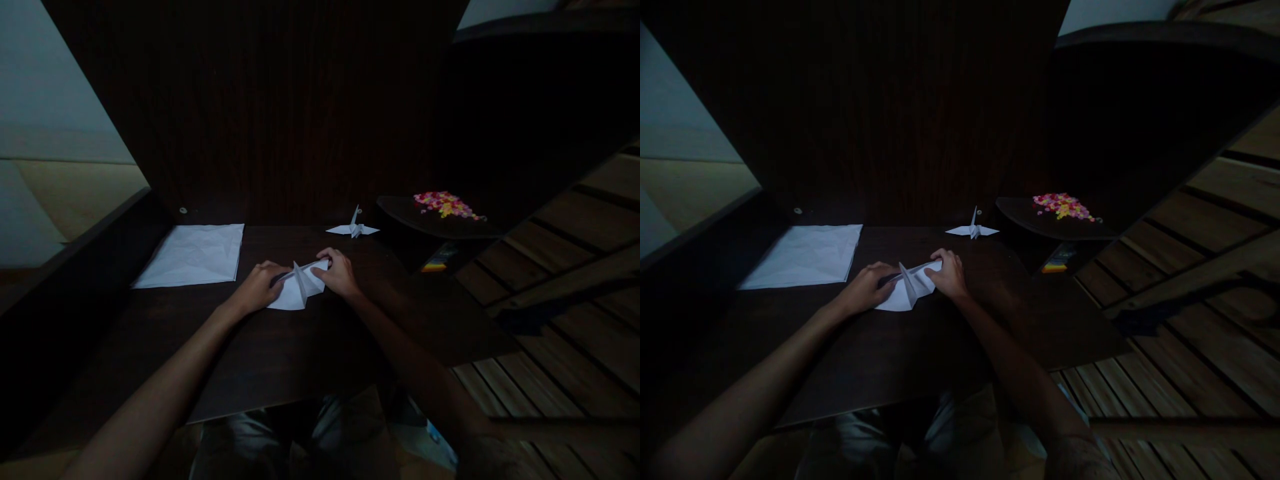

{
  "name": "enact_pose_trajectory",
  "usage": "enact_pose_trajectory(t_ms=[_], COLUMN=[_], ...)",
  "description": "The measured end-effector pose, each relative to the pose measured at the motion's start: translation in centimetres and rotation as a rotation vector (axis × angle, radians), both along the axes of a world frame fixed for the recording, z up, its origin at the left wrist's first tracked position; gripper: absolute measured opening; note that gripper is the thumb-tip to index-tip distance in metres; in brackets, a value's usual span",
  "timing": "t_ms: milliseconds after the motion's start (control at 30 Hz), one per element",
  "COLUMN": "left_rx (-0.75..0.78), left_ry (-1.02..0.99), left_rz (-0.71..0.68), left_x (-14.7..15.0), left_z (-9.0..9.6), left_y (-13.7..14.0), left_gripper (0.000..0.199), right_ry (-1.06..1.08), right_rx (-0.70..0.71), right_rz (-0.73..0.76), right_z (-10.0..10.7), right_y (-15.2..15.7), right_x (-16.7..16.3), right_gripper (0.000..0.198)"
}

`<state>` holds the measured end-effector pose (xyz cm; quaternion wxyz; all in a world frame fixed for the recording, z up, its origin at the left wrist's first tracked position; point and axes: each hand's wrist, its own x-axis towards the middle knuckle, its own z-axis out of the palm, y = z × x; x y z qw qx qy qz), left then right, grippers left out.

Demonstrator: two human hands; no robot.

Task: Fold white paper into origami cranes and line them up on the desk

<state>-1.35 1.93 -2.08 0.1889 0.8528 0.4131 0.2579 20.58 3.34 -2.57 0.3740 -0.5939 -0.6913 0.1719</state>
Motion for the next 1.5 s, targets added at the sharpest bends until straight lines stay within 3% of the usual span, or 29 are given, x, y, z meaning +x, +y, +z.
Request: enact_pose_trajectory(t_ms=[300, 500, 633, 833, 967, 1067, 1233, 1333, 1500], left_rx=[-0.023, -0.068, -0.021, 0.07, 0.005, -0.069, -0.194, -0.254, -0.275], left_ry=[0.195, 0.212, 0.184, 0.071, 0.049, 0.019, -0.025, -0.086, -0.116], left_rz=[-0.075, -0.133, -0.118, -0.07, -0.057, -0.007, -0.051, -0.077, 0.016], left_x=[-0.4, -1.1, -1.2, -1.1, -1.1, -1.2, -1.6, -1.4, -0.9], left_z=[0.3, 0.3, 0.2, 0.6, 1.0, 1.3, 2.4, 3.0, 2.7], left_y=[-0.5, -0.3, -0.2, -0.1, -0.2, -0.5, -1.0, -1.3, -1.5], left_gripper=[0.047, 0.045, 0.046, 0.03, 0.029, 0.029, 0.033, 0.033, 0.042], right_ry=[-0.237, -0.355, -0.39, -0.283, -0.087, 0.006, -0.038, -0.067, -0.099], right_rx=[0.14, 0.083, 0.08, 0.147, 0.047, 0.023, -0.012, -0.057, -0.077], right_rz=[0.191, 0.262, 0.227, 0.345, 0.565, 0.649, 0.772, 0.805, 0.8], right_z=[-0.6, -0.2, 0.3, 1.1, 1.7, 2.3, 3.0, 3.0, 2.7], right_y=[0.3, 0.4, 0.3, -0.2, -0.7, -1.2, -1.7, -1.8, -1.9], right_x=[0.6, 1.2, 1.6, 1.3, 0.8, 0.7, 0.6, 0.4, 0.2], right_gripper=[0.015, 0.021, 0.02, 0.023, 0.025, 0.018, 0.014, 0.022, 0.035])
